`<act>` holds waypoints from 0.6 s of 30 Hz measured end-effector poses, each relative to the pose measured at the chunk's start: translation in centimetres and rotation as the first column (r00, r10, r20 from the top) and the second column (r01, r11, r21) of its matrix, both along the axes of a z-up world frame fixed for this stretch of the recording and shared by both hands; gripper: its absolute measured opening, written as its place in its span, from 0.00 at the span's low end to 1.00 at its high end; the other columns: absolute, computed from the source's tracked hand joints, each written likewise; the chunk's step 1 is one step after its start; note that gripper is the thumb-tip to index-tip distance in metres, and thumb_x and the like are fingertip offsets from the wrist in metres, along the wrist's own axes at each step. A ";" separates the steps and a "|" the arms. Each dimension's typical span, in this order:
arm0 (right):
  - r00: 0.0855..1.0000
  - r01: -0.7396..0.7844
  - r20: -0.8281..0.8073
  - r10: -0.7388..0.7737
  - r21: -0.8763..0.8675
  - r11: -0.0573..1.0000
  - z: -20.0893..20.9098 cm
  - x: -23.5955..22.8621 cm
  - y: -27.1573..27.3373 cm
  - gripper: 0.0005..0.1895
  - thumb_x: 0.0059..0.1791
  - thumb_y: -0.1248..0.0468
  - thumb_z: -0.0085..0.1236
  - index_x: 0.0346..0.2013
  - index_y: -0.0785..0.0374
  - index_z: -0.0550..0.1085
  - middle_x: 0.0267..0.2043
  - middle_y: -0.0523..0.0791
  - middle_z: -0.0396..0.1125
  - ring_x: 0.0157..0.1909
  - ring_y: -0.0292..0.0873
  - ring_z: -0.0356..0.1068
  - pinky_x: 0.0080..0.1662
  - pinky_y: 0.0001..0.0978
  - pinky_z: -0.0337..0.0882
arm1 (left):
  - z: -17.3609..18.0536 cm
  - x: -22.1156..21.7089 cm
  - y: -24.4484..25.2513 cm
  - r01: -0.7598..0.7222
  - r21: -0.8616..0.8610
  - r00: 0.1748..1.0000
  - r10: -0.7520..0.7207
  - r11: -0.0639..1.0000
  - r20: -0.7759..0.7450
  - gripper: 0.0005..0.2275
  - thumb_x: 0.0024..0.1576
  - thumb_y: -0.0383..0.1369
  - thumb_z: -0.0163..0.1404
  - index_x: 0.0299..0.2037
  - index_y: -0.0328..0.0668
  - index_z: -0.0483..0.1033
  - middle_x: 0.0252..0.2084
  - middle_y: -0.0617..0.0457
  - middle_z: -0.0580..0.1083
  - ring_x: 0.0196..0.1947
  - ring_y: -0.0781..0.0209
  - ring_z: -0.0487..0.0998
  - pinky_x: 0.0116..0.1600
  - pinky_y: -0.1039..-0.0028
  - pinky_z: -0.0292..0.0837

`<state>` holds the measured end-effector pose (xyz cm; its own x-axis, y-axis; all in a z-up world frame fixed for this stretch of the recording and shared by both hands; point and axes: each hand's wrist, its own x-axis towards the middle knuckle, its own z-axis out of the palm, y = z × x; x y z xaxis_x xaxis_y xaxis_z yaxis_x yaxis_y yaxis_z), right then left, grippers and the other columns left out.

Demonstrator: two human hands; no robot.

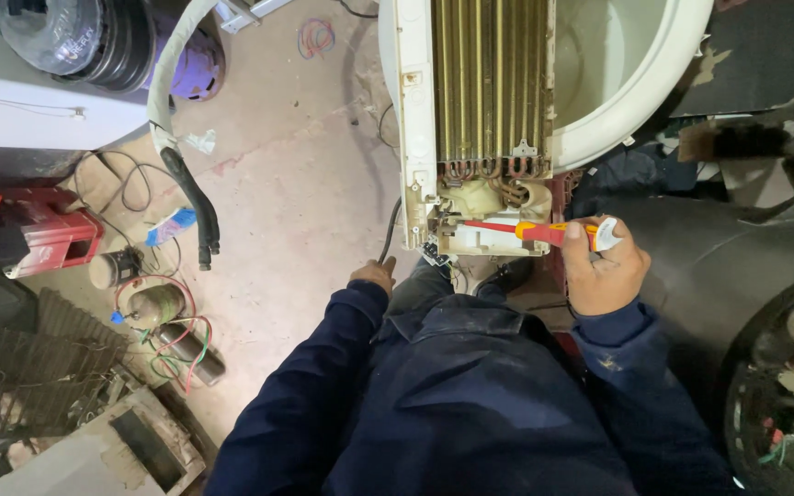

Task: The person uses a screwdriver to remove screws from the casing of a disassembled electronic device, likely an air conditioner unit. They proceed to detach the internal circuit board and wiring harness from the main body, carefully handling the components and wires.

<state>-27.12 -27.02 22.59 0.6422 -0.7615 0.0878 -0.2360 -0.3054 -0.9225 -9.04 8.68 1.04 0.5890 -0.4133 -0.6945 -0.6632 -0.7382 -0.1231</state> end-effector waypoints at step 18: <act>0.998 0.061 -0.034 -0.056 0.152 0.987 -0.2 0.6 -0.3 0.11 0.59 0.64 0.60 0.39 0.71 0.72 0.32 0.51 0.72 0.33 0.44 0.72 0.39 0.36 0.69 | 21.5 0.0 -9.6 -0.326 -0.759 0.913 0.397 0.564 -0.097 0.14 0.55 0.38 0.58 0.45 0.36 0.78 0.29 0.43 0.78 0.28 0.48 0.80 0.35 0.62 0.76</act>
<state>-26.56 -27.36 22.39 0.5969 -0.8007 -0.0507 -0.2769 -0.1463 -0.9497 -9.02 -0.91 22.51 0.8435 -0.5021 -0.1906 -0.3345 -0.7688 0.5450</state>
